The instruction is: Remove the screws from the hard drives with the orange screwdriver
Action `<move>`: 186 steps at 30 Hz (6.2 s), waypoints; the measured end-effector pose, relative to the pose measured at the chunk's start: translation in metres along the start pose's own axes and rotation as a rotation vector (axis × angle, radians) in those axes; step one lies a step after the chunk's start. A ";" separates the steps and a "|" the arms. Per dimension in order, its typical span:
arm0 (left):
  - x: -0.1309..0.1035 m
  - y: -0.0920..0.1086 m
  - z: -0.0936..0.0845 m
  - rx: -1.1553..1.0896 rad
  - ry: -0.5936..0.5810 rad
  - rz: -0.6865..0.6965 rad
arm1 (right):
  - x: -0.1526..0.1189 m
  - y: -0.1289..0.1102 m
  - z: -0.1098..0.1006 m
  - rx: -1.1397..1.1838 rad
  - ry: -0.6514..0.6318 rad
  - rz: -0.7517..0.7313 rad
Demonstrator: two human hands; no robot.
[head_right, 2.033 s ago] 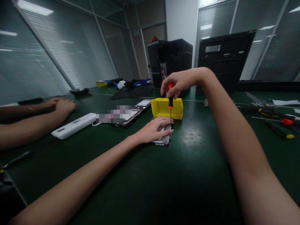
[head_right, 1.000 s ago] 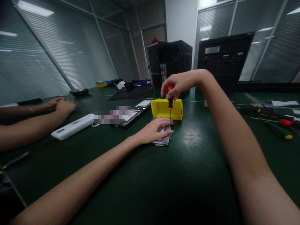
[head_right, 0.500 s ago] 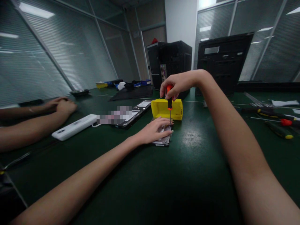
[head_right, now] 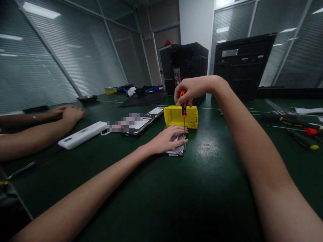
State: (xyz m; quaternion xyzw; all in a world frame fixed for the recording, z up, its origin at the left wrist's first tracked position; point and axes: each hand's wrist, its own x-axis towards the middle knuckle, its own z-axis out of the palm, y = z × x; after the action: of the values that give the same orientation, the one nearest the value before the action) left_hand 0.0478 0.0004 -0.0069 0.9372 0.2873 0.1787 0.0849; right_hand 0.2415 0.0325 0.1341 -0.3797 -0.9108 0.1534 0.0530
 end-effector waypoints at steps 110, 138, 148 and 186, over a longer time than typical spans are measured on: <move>-0.001 -0.001 0.001 0.008 0.002 -0.003 | 0.010 -0.002 0.002 0.029 -0.020 0.050; -0.001 -0.001 0.001 -0.003 -0.006 0.003 | 0.007 -0.008 0.004 0.018 -0.063 0.119; -0.001 -0.001 0.001 -0.012 -0.003 0.005 | 0.006 -0.005 0.005 0.105 -0.043 0.129; 0.000 -0.002 0.001 0.007 -0.003 0.010 | 0.003 -0.003 0.001 0.055 -0.052 0.127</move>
State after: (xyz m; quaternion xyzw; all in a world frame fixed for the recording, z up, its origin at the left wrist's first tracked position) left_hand 0.0466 0.0020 -0.0087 0.9391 0.2833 0.1766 0.0813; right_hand 0.2378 0.0325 0.1343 -0.4309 -0.8814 0.1913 0.0299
